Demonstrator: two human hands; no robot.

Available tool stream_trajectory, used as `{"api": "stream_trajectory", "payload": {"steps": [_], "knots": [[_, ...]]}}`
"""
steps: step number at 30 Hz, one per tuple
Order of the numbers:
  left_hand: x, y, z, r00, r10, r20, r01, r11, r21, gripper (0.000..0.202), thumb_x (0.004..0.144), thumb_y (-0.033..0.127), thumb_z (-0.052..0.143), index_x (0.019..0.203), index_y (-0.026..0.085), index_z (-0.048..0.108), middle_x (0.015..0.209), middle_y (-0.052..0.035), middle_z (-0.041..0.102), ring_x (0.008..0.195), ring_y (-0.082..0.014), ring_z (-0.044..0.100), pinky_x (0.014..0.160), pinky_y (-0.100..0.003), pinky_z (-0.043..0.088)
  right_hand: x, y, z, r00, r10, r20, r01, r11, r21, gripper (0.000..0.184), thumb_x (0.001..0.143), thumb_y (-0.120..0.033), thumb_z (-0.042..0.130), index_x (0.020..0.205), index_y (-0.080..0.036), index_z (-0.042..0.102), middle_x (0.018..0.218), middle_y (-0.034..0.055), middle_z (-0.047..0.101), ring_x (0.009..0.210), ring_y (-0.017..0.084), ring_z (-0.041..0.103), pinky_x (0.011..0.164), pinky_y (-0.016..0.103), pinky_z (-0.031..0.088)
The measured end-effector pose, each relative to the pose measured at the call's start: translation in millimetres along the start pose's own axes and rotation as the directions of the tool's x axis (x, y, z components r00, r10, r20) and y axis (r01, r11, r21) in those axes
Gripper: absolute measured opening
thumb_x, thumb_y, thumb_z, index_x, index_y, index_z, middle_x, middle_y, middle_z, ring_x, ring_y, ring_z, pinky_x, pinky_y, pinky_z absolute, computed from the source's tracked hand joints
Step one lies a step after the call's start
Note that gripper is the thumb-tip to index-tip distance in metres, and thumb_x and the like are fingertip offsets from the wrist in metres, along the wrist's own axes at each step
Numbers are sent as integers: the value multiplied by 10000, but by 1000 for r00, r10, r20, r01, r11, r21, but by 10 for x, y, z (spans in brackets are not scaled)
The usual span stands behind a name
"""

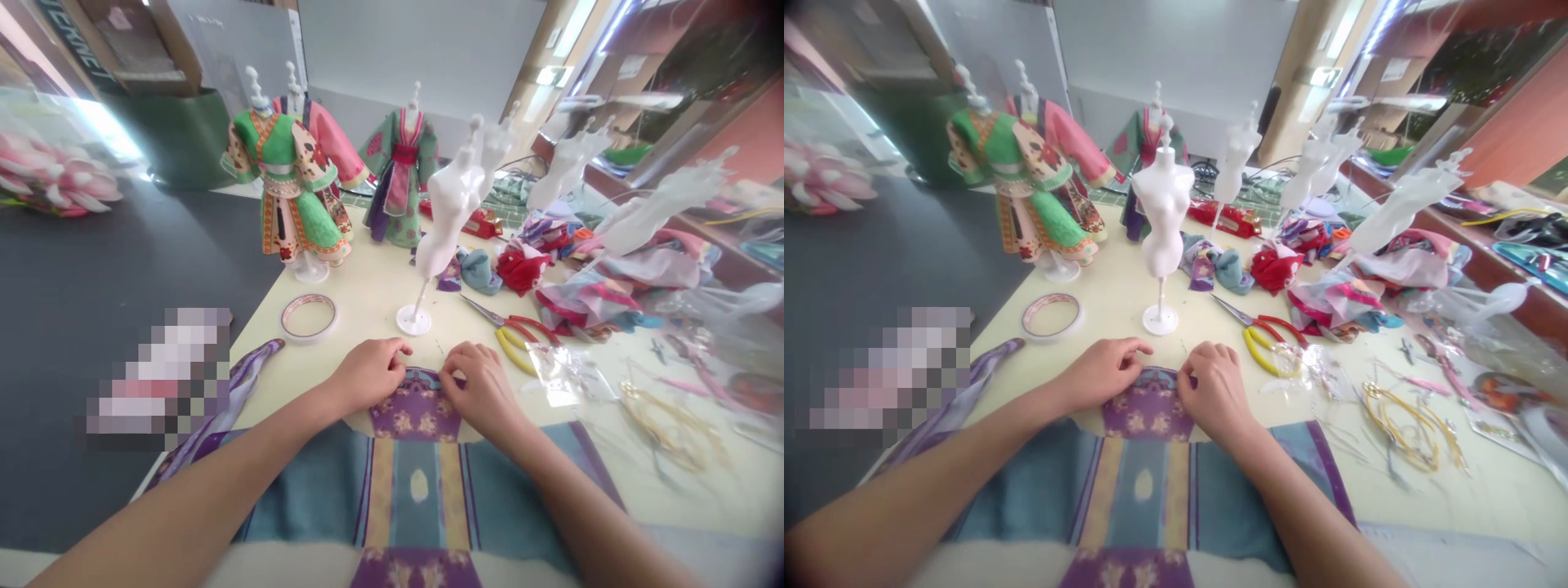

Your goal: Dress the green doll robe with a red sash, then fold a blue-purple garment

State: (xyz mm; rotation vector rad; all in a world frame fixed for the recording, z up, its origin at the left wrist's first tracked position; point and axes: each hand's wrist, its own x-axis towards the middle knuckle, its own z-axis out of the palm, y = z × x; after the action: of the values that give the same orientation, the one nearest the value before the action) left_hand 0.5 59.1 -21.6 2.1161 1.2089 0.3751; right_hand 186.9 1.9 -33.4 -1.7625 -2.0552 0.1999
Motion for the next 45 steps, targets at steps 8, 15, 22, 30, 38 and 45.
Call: {"api": "stream_trajectory", "payload": {"steps": [8,15,22,30,38,45], "knots": [[-3,-3,18,1000,-10,-11,10,1000,17,333,785,168,454,1046,182,661,703,-19,688,590,-165,598,579,-249,405,17,-16,-12,1000,-3,2,3,1000,-12,174,775,-118,543,615,-187,534,798,53,590,781,198,509,792,355,367],[-10,12,49,999,-28,-17,29,999,38,335,793,168,452,1061,192,652,674,-15,676,574,-170,592,579,-261,395,12,-52,-17,1000,-17,0,17,998,-67,164,792,-127,537,635,-176,538,803,67,583,779,206,494,803,375,369],[-8,19,65,999,-50,-16,51,997,56,334,817,198,453,1094,209,640,697,-16,688,601,-181,609,602,-272,406,29,-68,1,999,-42,-14,40,992,-116,154,802,-140,524,654,-175,551,797,79,582,782,215,499,802,386,377],[-4,32,77,998,-64,-17,65,995,78,332,831,212,458,1108,216,641,726,-25,704,633,-194,630,622,-279,425,32,-65,11,999,-49,-17,46,991,-128,156,806,-140,512,659,-174,553,785,81,576,773,214,495,793,390,380],[-4,26,85,998,-59,-12,60,994,93,328,838,222,453,1110,221,636,732,-26,704,627,-194,628,610,-280,419,32,-66,8,999,-42,-6,41,990,-133,164,811,-140,510,656,-179,546,780,79,573,770,215,500,796,393,380],[-4,26,85,997,-71,-11,71,993,98,319,841,232,462,1108,230,636,731,-21,703,631,-186,632,610,-269,421,30,-61,15,999,-42,-15,40,991,-126,157,802,-136,515,655,-182,545,775,76,572,769,213,497,796,387,378]]}}
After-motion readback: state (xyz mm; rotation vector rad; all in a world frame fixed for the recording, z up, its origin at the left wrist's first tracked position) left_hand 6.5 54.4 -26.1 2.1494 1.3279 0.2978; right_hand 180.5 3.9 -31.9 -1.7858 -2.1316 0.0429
